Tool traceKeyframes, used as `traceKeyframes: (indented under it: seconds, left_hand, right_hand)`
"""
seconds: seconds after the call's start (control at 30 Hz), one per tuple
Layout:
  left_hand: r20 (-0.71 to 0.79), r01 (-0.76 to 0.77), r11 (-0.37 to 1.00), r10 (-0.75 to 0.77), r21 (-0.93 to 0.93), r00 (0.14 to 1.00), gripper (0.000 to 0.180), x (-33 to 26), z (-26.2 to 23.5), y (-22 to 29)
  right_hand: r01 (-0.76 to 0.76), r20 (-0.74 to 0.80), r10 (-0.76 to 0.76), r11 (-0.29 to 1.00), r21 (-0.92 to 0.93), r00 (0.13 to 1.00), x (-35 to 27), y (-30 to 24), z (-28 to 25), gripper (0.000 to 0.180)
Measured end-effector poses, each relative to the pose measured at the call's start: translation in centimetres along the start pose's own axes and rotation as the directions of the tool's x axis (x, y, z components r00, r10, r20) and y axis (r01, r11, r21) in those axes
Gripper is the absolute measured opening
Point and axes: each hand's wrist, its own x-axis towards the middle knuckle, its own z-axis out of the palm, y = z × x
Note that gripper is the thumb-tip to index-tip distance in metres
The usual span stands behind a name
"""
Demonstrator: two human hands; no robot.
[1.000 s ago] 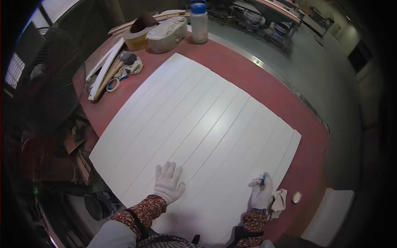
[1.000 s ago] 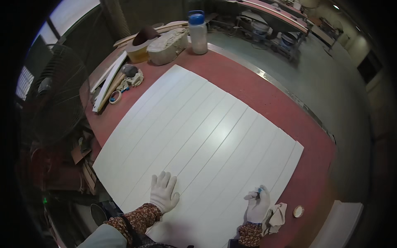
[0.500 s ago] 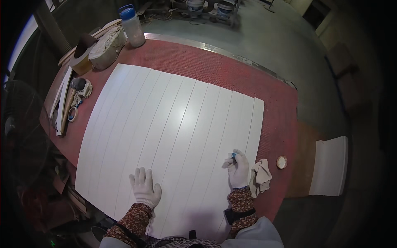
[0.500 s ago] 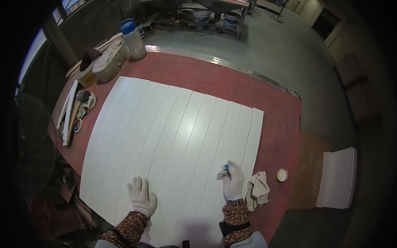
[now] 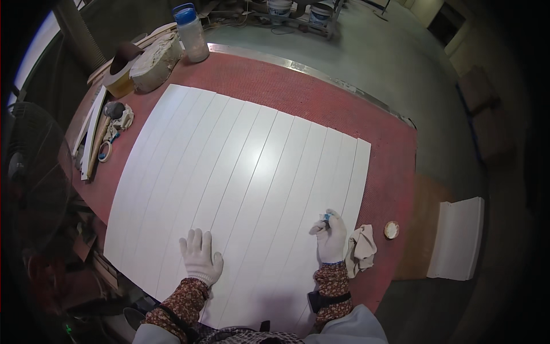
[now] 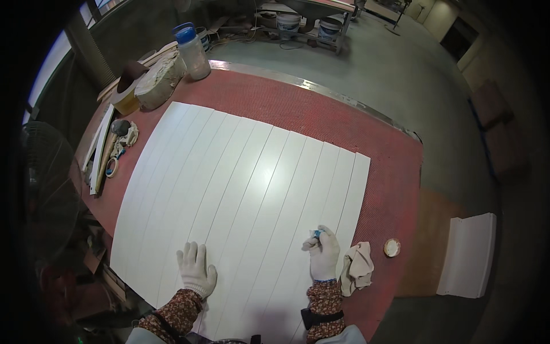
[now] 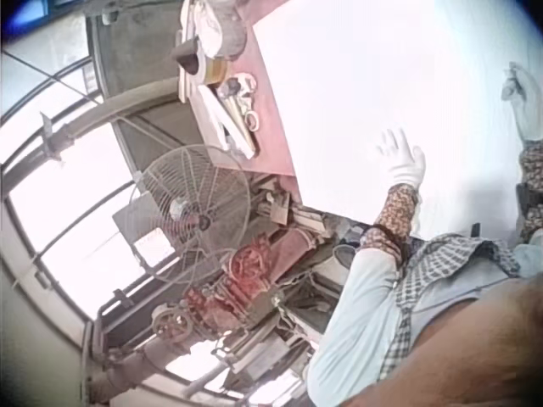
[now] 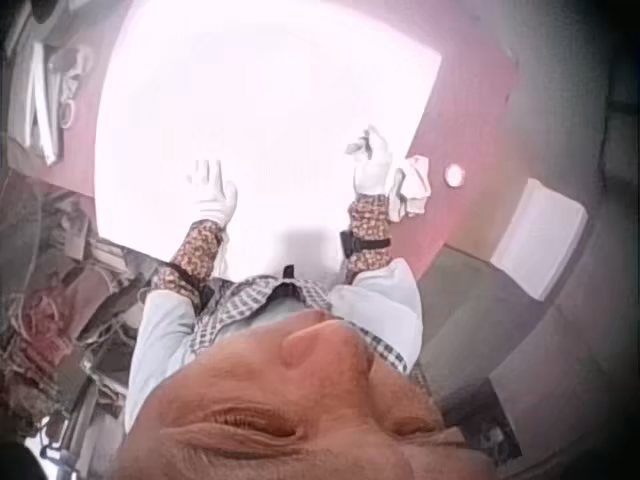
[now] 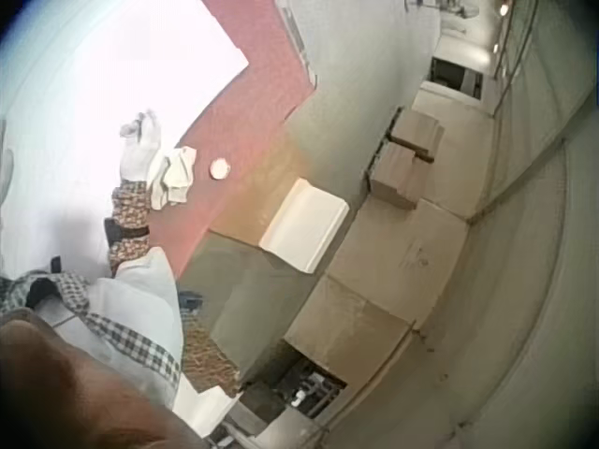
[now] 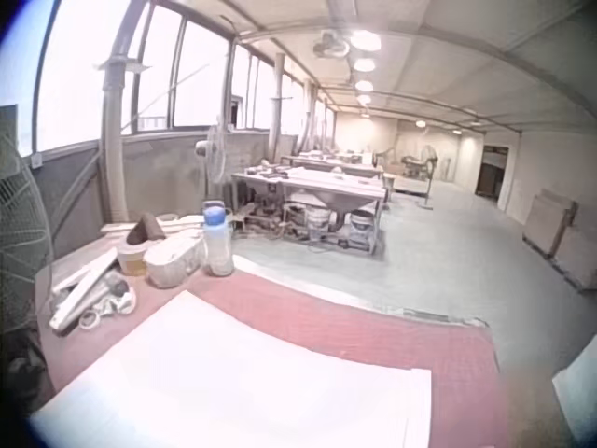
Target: The recorder uses a pen to mark lines on a white board, cleans it with a cloth, and then stacks it with other similar boards.
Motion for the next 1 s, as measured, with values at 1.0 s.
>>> traceKeyframes:
  seconds: [1.0]
  left_hand:
    - [-0.044,-0.026,1.0,0.026,-0.016,0.999,0.071,0.3,-0.1,0.4]
  right_hand:
    - [0.442,0.276,-0.433,0.35,-0.826,0.858,24.2,-11.0,10.1,0.036]
